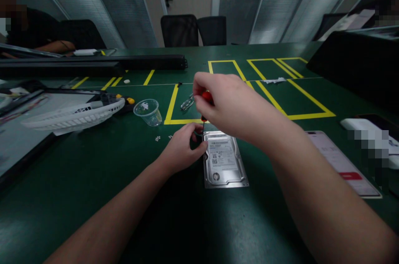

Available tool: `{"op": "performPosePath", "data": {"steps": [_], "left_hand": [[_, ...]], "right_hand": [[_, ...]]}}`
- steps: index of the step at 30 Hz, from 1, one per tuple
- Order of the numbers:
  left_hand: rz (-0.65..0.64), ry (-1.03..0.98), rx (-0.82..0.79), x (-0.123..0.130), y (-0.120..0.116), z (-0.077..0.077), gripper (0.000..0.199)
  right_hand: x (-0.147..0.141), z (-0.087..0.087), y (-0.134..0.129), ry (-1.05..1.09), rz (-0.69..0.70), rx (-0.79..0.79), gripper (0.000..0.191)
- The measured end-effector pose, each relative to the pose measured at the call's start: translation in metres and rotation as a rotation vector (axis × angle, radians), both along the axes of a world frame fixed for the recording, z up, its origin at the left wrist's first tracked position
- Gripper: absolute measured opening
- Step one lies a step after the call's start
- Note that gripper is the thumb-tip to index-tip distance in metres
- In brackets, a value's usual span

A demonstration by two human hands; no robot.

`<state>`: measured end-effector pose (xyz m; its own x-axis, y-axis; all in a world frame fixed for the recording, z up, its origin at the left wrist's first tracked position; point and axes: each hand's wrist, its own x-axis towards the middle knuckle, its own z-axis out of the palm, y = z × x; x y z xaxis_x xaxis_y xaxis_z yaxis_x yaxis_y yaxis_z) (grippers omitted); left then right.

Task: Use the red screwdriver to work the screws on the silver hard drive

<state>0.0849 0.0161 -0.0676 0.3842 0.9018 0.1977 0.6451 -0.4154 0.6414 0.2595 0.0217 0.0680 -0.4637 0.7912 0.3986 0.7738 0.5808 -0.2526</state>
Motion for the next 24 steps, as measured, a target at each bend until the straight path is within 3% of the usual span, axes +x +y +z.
{"op": "performPosePath", "data": {"steps": [12, 24], "left_hand": [[0.015, 0.003, 0.011, -0.0008, 0.0005, -0.0012, 0.02], [0.009, -0.002, 0.01, -0.0008, 0.0002, -0.0015, 0.023]], "right_hand": [[-0.0002, 0.0009, -0.0015, 0.026, 0.018, -0.11, 0.021], [0.0008, -0.0019, 0.0001, 0.013, -0.001, -0.032, 0.011]]}}
